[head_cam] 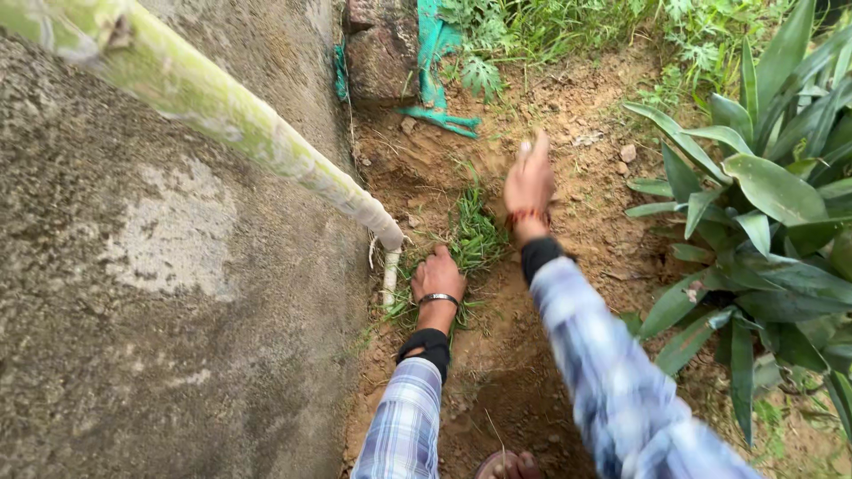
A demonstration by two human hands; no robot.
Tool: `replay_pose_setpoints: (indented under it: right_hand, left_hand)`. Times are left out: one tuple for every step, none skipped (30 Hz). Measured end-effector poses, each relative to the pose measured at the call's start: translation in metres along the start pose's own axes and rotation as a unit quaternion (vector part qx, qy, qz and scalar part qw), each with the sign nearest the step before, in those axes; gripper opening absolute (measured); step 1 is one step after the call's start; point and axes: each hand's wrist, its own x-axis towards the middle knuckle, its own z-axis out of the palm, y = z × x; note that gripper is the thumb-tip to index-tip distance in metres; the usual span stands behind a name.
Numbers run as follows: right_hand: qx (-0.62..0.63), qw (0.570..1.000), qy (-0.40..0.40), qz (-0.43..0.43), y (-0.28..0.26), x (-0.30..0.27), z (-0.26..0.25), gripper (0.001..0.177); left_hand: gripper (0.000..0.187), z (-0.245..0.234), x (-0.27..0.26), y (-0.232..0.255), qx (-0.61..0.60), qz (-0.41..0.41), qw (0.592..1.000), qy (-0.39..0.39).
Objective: The person pulls grass and weeds from the soil around plants by hand and clears the dirt.
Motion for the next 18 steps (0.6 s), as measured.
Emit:
replay_pose_setpoints:
  right_hand:
    - [-0.003,0.998,0.018,-0.066,0.002,0.021,0.011,0.042]
    - [-0.006,0.99,0.036,-0.133,0.003,0.039,0.022,0.045]
    - [-0.005,0.99,0.035,-0.134,0.003,0.054,0.032,0.045]
    - [-0.069,0.993,-0.074,-0.059,0.001,0.07,0.041,0.051]
    - [-0.13,0.974,-0.182,0.016,-0.001,0.082,0.05,0.058]
    - [-0.129,0.974,-0.184,0.015,-0.002,0.092,0.058,0.058]
    - [-0.164,0.966,-0.199,-0.021,0.001,0.097,0.063,0.043]
    - [-0.199,0.955,-0.213,-0.056,0.004,0.098,0.07,0.036]
    - [-0.199,0.954,-0.215,-0.057,0.008,0.099,0.076,0.036]
    - [-0.195,0.954,-0.225,-0.023,0.012,0.097,0.081,0.036]
    - [-0.192,0.953,-0.233,0.011,0.016,0.097,0.083,0.044]
    - [-0.192,0.953,-0.233,0.01,0.022,0.093,0.085,0.044]
    - [-0.199,0.954,-0.223,-0.028,0.026,0.09,0.085,0.046]
    - [-0.206,0.953,-0.213,-0.067,0.031,0.087,0.085,0.047]
    - [-0.206,0.953,-0.212,-0.067,0.037,0.079,0.083,0.047]
    - [-0.218,0.952,-0.184,-0.111,0.043,0.069,0.079,0.046]
    - [-0.23,0.948,-0.155,-0.155,0.048,0.061,0.074,0.045]
    - [-0.231,0.948,-0.153,-0.155,0.052,0.05,0.068,0.045]
  left_hand:
    - [0.038,-0.002,0.0,0.001,-0.004,0.001,1.0,-0.002]
    - [0.038,-0.004,0.0,0.003,-0.004,0.0,1.0,-0.001]
    - [0.04,-0.007,-0.001,0.004,-0.004,-0.003,1.0,-0.014]
    - [0.043,-0.01,0.0,0.005,-0.003,-0.006,1.0,-0.026]
    - [0.043,-0.012,0.0,0.006,-0.002,-0.008,1.0,-0.025]
    - [0.047,-0.013,0.0,0.007,0.0,-0.01,0.999,-0.032]
    - [0.051,-0.013,0.0,0.007,0.001,-0.012,0.999,-0.039]
    - [0.051,-0.013,0.001,0.006,0.002,-0.016,0.999,-0.039]
    - [0.053,-0.013,0.002,0.006,0.009,-0.007,0.999,-0.042]
    - [0.055,-0.011,0.002,0.005,0.016,0.001,0.999,-0.044]
    - [0.055,-0.01,0.002,0.004,0.015,0.001,0.999,-0.044]
    - [0.051,-0.009,0.001,0.003,0.02,0.004,0.999,-0.03]
    - [0.048,-0.009,0.003,0.004,0.025,0.01,1.0,-0.013]
    - [0.048,-0.01,0.004,0.006,0.024,0.011,1.0,-0.01]
    - [0.051,-0.011,0.003,0.006,0.023,0.005,0.999,-0.024]
    - [0.054,-0.012,0.001,0.006,0.022,-0.002,0.999,-0.037]
    - [0.054,-0.013,0.0,0.007,0.021,-0.001,0.999,-0.037]
    - [0.057,-0.015,-0.002,0.007,0.017,0.001,0.999,-0.039]
